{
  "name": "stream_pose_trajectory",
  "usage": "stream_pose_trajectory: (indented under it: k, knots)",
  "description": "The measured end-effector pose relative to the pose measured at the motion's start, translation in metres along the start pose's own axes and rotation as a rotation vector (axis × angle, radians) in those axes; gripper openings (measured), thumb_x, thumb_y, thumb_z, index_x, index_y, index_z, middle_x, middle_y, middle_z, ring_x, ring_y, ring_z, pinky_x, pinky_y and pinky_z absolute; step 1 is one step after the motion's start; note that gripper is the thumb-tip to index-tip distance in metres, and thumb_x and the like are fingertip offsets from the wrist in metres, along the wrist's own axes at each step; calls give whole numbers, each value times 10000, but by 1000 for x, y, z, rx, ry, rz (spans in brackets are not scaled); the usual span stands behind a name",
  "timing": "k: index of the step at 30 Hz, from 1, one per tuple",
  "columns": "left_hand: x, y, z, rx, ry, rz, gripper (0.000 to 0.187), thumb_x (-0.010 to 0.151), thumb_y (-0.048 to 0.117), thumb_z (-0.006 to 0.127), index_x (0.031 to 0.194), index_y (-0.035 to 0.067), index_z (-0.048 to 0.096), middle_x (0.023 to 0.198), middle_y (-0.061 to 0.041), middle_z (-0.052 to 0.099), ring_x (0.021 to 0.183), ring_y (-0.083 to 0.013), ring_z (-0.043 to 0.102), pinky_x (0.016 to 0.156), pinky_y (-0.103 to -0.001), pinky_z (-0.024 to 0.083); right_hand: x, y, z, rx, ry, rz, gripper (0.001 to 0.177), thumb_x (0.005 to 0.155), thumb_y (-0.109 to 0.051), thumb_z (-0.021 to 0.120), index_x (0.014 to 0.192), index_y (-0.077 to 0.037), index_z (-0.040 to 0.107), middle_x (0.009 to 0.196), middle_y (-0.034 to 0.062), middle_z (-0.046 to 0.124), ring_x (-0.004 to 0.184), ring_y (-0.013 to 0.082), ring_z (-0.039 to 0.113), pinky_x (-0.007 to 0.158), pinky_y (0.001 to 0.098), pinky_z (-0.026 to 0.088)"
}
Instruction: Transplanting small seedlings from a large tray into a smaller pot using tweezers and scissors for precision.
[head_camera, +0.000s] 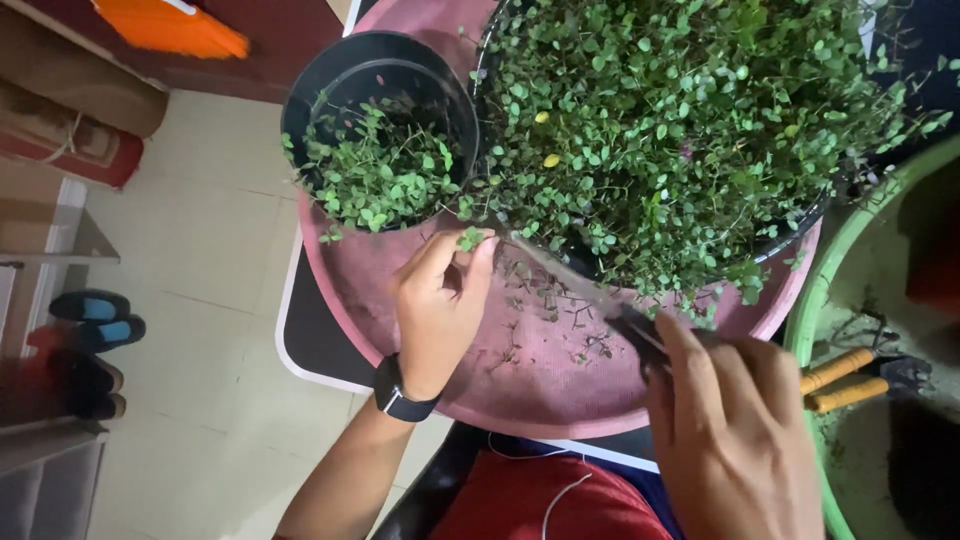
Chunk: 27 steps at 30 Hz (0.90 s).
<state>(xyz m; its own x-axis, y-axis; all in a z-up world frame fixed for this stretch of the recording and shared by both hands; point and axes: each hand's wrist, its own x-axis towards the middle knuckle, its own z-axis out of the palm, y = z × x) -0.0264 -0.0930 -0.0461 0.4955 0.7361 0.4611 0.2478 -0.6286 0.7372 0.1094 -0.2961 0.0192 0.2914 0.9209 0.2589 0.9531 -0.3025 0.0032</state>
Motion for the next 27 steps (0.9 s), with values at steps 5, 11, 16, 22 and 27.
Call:
stream_pose_trajectory:
  k: [5, 11, 16, 22, 27]
  knots:
    - [-4, -9, 7, -196, 3, -123, 123, 1010, 103, 629, 1074, 26, 701, 955, -65, 750, 830, -140, 715, 714, -239, 570, 23, 1, -21, -198, -20, -17, 427, 963, -169, 696, 1382, -99, 653, 1043, 58, 670, 1019, 284, 603, 937, 364, 526]
    - [-7, -15, 13, -370, 65, -219, 89, 995, 66, 652, 1072, 27, 676, 1017, -86, 762, 866, -130, 724, 733, -215, 581, 42, 9, -17, -229, -62, -116, 416, 954, -82, 635, 1368, -100, 663, 999, 58, 666, 910, 281, 586, 890, 383, 545]
    - [-7, -18, 14, -340, 128, -167, 17, 980, 44, 681, 992, 38, 672, 1015, -78, 747, 799, -94, 635, 647, -203, 487, 44, 10, -8, -263, -163, -84, 555, 898, -150, 625, 1453, -139, 612, 1103, 49, 648, 1000, 283, 566, 839, 426, 591]
    - [-9, -22, 15, -330, 131, -179, 40, 966, 22, 691, 977, 37, 655, 997, -98, 738, 789, -111, 650, 670, -218, 531, 38, 16, -6, -294, -171, -88, 546, 889, -132, 652, 1434, -137, 624, 1097, 36, 686, 1036, 299, 599, 917, 423, 597]
    - [-9, -22, 17, -303, 162, -217, 61, 955, 34, 701, 944, 44, 642, 960, -96, 762, 829, -134, 699, 696, -239, 551, 31, 21, -3, -277, -165, -85, 452, 956, -189, 660, 1407, -160, 637, 1010, 39, 665, 922, 273, 565, 868, 385, 554]
